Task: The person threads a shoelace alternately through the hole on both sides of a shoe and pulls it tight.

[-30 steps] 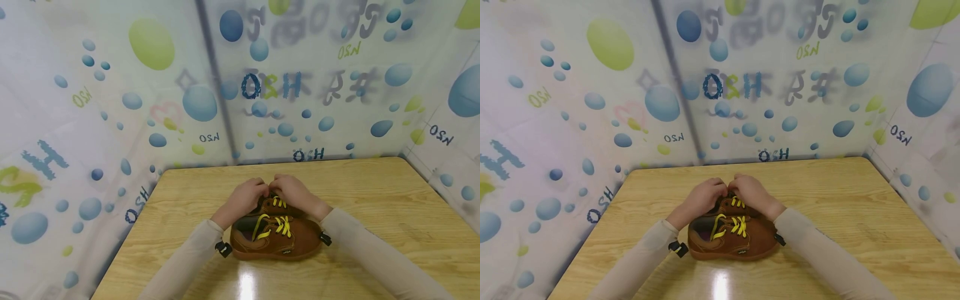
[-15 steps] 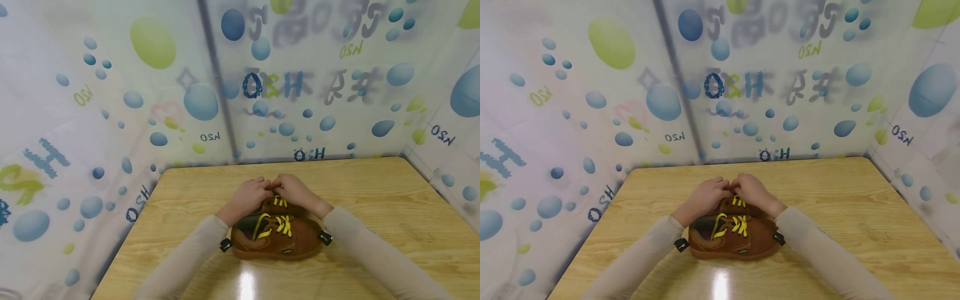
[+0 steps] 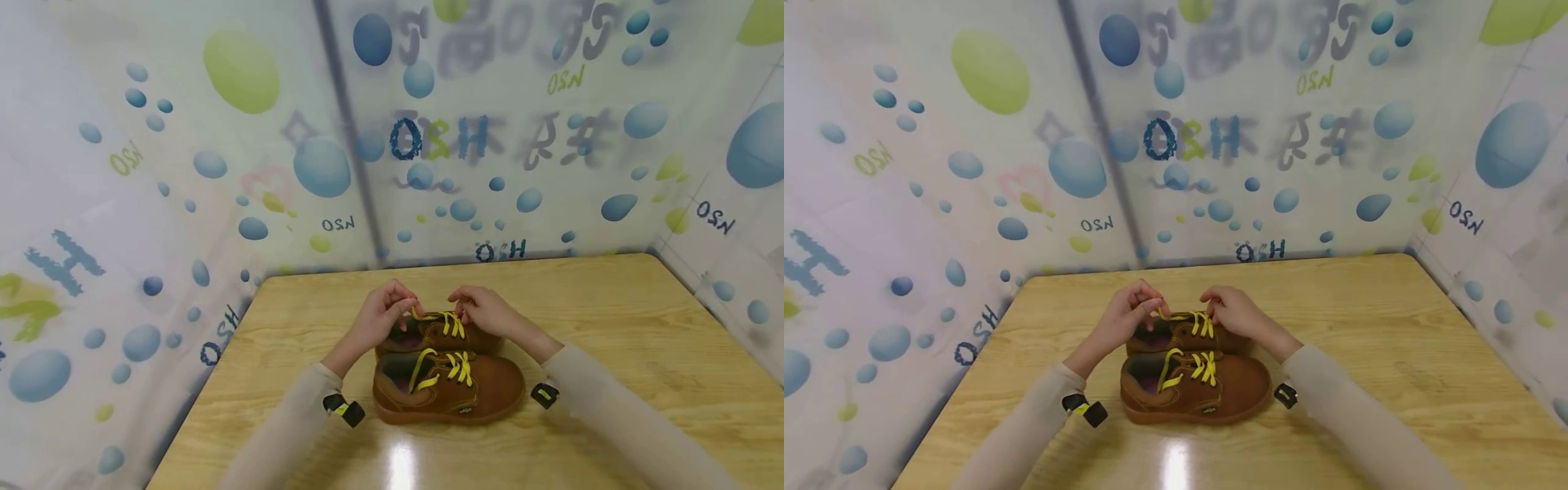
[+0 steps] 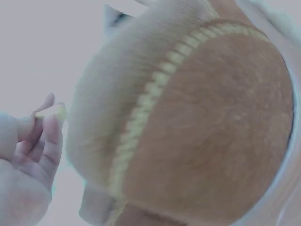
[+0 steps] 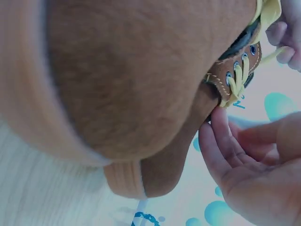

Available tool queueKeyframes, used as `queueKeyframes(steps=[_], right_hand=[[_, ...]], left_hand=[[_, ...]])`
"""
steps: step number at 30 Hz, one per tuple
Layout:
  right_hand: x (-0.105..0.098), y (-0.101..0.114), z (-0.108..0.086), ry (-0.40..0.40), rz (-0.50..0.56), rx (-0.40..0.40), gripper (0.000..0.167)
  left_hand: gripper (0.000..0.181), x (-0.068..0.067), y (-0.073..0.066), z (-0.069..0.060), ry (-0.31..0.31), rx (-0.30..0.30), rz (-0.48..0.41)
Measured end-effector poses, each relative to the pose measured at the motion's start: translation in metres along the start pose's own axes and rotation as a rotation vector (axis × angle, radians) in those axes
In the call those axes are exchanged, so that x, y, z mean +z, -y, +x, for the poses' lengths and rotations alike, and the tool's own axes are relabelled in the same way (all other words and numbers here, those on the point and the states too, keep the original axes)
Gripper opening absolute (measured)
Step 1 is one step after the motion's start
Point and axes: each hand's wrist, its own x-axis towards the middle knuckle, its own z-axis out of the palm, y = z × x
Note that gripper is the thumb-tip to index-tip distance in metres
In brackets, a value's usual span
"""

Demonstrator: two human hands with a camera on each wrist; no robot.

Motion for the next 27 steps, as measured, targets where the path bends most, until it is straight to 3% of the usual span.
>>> queueKeyframes(steps=[1, 3, 8, 10, 12, 16, 19, 21, 27], right_hand=[[0.000, -0.001, -0.002, 0.006, -0.041, -0.027, 0.029], [0.001, 0.000, -0.005, 0.019, -0.113, -0.079, 0.028], [0.004, 0.002, -0.011, 0.022, -0.182, -0.131, 0.028], [0.006, 0.002, -0.013, 0.014, -0.191, -0.120, 0.029], [0.008, 0.002, -0.014, 0.002, -0.200, -0.099, 0.029], [0.013, 0.005, -0.016, -0.022, -0.227, -0.079, 0.030], [0.015, 0.008, -0.015, -0.032, -0.245, -0.073, 0.029], [0.016, 0.009, -0.014, -0.035, -0.255, -0.076, 0.030], [0.017, 0.013, -0.019, -0.111, -0.347, -0.125, 0.028]], left_hand=[[0.014, -0.002, -0.001, -0.002, -0.019, -0.017, -0.035], [0.015, -0.005, -0.001, -0.006, -0.037, -0.055, 0.007], [0.015, -0.003, 0.005, -0.009, 0.044, -0.145, 0.224], [0.014, -0.002, 0.005, -0.009, 0.061, -0.155, 0.244], [0.015, -0.003, 0.004, -0.008, 0.029, -0.137, 0.197], [0.016, -0.009, -0.006, -0.007, -0.105, -0.049, -0.030], [0.017, -0.012, -0.014, -0.008, -0.115, 0.001, -0.090], [0.018, -0.012, -0.016, -0.009, -0.056, -0.006, -0.005], [0.016, -0.008, -0.012, -0.012, 0.164, -0.002, 0.469]])
